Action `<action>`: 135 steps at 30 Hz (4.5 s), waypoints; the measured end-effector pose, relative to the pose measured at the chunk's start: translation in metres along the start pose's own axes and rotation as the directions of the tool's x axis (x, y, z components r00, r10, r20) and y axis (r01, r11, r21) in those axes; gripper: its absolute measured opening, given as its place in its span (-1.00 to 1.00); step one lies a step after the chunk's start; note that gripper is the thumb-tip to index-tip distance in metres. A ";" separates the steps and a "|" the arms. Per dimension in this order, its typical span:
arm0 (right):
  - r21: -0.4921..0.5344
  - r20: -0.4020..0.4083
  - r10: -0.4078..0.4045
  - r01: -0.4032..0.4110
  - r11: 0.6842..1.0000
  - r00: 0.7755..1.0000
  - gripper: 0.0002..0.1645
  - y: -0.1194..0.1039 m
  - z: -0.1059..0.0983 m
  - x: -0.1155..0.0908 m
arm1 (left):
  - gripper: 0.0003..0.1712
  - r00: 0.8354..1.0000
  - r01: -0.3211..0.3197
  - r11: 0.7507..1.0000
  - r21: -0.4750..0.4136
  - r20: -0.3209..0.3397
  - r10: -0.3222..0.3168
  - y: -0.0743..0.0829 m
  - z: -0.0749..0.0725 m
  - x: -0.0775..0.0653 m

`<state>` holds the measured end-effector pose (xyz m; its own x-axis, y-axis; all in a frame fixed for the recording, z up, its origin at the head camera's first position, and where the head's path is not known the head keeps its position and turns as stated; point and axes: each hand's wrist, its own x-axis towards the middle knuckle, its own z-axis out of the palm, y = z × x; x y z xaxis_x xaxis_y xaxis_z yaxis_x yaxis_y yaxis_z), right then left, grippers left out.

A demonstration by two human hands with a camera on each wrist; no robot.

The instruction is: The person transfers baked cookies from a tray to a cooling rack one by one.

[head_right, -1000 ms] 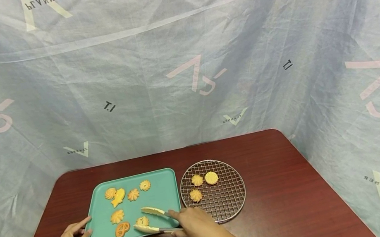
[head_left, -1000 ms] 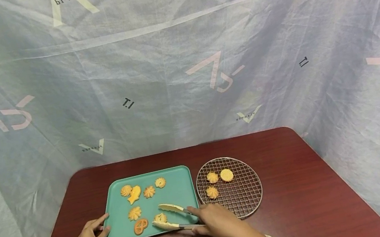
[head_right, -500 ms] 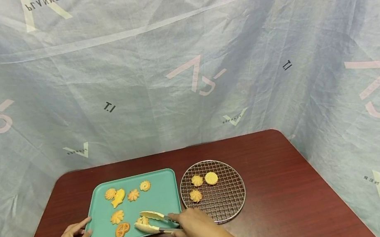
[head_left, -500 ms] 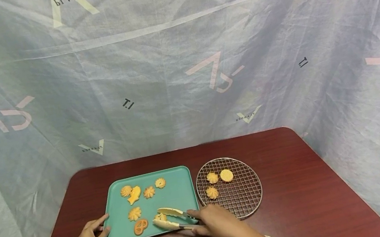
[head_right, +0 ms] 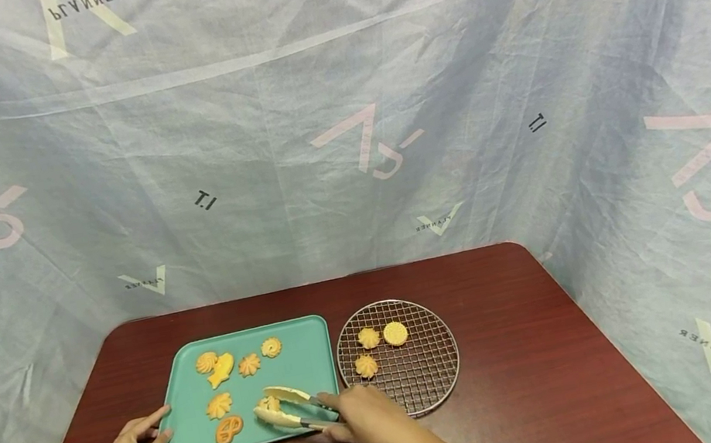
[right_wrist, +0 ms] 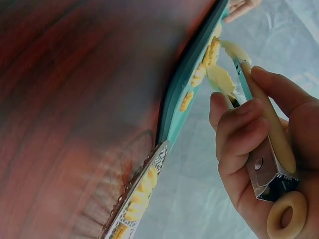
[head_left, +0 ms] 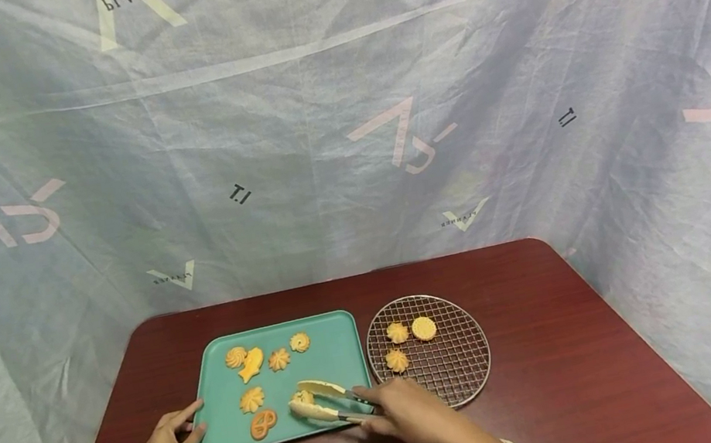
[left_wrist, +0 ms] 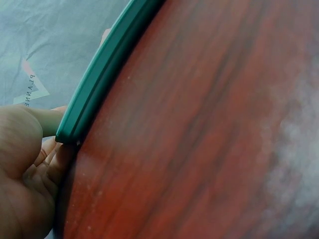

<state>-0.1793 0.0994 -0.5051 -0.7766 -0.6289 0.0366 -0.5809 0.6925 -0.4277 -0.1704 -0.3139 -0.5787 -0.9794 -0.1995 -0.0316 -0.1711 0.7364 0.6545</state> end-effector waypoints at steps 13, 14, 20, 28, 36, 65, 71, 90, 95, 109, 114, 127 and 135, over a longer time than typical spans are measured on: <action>0.083 -0.056 0.005 -0.001 0.997 0.998 -0.40 0.010 -0.012 -0.008 | -0.45 1.000 -0.003 1.000 -0.007 0.002 0.003 0.001 -0.001 -0.001; 0.087 -0.061 0.003 0.002 0.996 0.998 -0.40 0.011 -0.013 -0.009 | -0.45 1.000 -0.003 1.000 -0.007 0.000 0.003 0.001 -0.001 -0.001; 0.101 -0.089 -0.002 0.011 0.995 0.996 -0.41 0.017 -0.017 -0.016 | -0.45 1.000 0.004 1.000 -0.008 -0.004 -0.004 0.002 -0.001 -0.001; 0.091 -0.107 0.031 -0.022 0.996 0.994 -0.40 0.026 -0.026 -0.026 | -0.45 1.000 0.006 1.000 -0.013 -0.006 -0.006 0.002 -0.001 -0.001; 0.050 -0.157 0.067 -0.060 0.997 0.985 -0.36 0.038 -0.033 -0.041 | -0.46 1.000 -0.008 1.000 -0.013 -0.011 0.008 0.002 0.001 -0.001; 0.083 -0.251 0.292 -0.280 0.956 0.923 -0.39 0.084 -0.054 -0.096 | -0.46 1.000 -0.015 1.000 -0.007 -0.014 0.015 0.002 0.000 -0.002; 0.092 -0.228 0.353 -0.341 0.936 0.907 -0.40 0.091 -0.056 -0.106 | -0.46 1.000 -0.011 1.000 -0.002 -0.006 0.011 0.002 -0.001 -0.003; 0.089 -0.167 0.303 -0.291 0.952 0.938 -0.45 0.101 -0.055 -0.118 | -0.46 1.000 0.003 1.000 -0.010 -0.003 -0.003 0.003 0.000 -0.002; 0.096 -0.157 0.317 -0.305 0.948 0.935 -0.44 0.101 -0.055 -0.118 | -0.46 1.000 0.000 1.000 -0.009 -0.008 0.000 0.003 -0.001 -0.002; 0.064 -0.161 0.316 -0.309 0.949 0.935 -0.37 0.103 -0.056 -0.120 | -0.45 1.000 0.010 1.000 -0.009 0.004 -0.010 0.003 -0.001 -0.002; 0.071 -0.155 0.333 -0.326 0.943 0.930 -0.31 0.103 -0.057 -0.120 | -0.45 1.000 0.008 1.000 -0.010 0.002 -0.008 0.003 -0.001 -0.002; 0.041 -0.184 0.337 -0.336 0.941 0.923 -0.22 0.094 -0.058 -0.115 | -0.46 1.000 -0.005 1.000 -0.007 -0.006 0.005 0.003 -0.001 -0.002; 0.049 -0.175 0.308 -0.304 0.951 0.935 -0.18 0.088 -0.053 -0.102 | -0.45 1.000 0.005 1.000 -0.007 -0.004 -0.005 0.004 -0.001 -0.002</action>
<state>-0.1638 0.2435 -0.4990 -0.9478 -0.3129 0.0609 -0.3046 0.8328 -0.4623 -0.1689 -0.3113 -0.5754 -0.9781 -0.2058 -0.0320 -0.1754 0.7311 0.6593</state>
